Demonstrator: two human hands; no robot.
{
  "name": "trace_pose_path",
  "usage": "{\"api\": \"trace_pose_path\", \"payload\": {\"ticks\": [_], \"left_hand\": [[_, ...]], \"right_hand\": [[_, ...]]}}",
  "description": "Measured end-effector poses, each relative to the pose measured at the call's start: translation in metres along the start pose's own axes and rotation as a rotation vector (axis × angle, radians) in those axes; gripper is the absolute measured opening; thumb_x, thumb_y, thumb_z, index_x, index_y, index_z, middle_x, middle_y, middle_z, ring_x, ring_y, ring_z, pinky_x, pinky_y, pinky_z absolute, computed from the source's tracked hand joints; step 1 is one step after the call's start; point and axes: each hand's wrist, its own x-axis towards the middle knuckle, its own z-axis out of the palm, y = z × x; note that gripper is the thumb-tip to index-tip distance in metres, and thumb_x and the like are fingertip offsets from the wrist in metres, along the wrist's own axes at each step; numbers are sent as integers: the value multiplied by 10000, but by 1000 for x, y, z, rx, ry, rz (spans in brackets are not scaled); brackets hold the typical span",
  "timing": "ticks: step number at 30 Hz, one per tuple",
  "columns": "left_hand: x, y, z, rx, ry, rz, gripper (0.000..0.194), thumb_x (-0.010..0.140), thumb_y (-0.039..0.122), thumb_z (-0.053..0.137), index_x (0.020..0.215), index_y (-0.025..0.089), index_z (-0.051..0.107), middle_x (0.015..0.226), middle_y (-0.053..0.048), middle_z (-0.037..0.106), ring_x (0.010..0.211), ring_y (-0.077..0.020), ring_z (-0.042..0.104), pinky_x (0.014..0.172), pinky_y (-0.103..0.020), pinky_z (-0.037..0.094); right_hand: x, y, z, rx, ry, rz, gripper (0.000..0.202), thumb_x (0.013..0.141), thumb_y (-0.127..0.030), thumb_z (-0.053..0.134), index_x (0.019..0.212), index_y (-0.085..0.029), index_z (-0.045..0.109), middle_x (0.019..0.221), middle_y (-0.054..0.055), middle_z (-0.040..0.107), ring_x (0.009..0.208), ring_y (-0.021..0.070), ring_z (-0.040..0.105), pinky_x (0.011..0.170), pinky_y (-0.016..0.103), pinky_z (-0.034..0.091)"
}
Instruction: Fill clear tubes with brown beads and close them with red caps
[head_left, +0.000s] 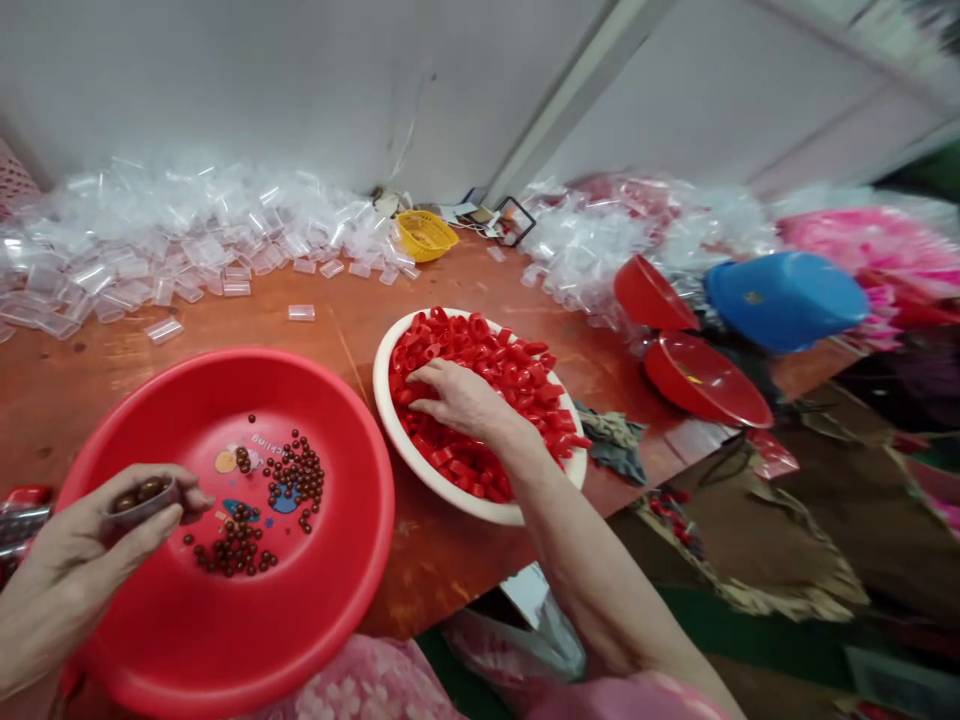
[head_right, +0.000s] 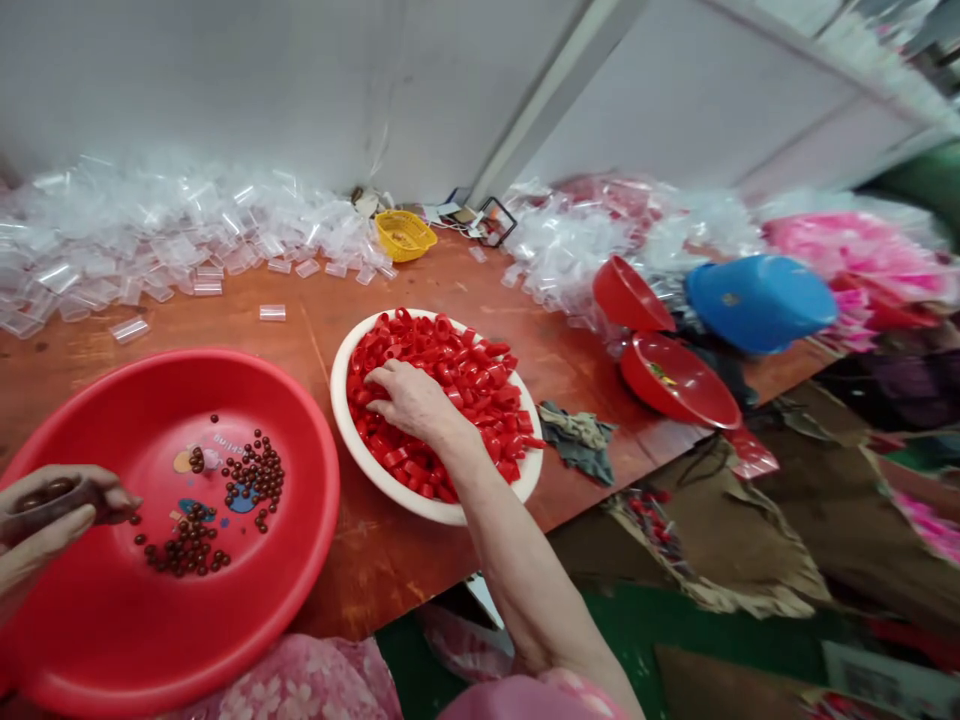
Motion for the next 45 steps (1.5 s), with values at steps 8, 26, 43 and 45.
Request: {"api": "trace_pose_path", "payload": {"ticks": [8, 26, 43, 45], "left_hand": [[6, 21, 31, -246, -61, -89, 237, 801, 350, 734, 992, 220, 680, 938, -19, 736, 887, -169, 682, 812, -259, 540], [-7, 13, 50, -512, -279, -70, 226, 772, 260, 687, 937, 146, 582, 827, -12, 614, 783, -124, 570, 762, -275, 447], [-17, -9, 26, -427, -298, -51, 235, 824, 330, 656, 961, 150, 594, 698, 31, 507, 604, -92, 437, 569, -233, 361], [-17, -12, 26, -440, -284, -78, 247, 826, 328, 648, 990, 152, 592, 724, 20, 540, 626, -101, 474, 593, -243, 384]], "right_hand": [[-9, -4, 8, -22, -3, -72, 136, 889, -190, 546, 892, -159, 678, 931, 112, 656, 857, 223, 608, 818, 352, 472], [-15, -152, -17, 1304, 132, -149, 250, 699, -180, 815, 883, -257, 664, 840, -13, 756, 648, 136, 697, 550, 216, 564], [14, -207, -19, 744, -111, -738, 134, 893, -285, 636, 934, -252, 759, 874, 47, 740, 784, 151, 700, 692, 243, 571], [14, -203, -22, 706, -117, -715, 120, 884, -283, 646, 921, -253, 756, 860, 44, 742, 776, 161, 705, 691, 252, 579]]}}
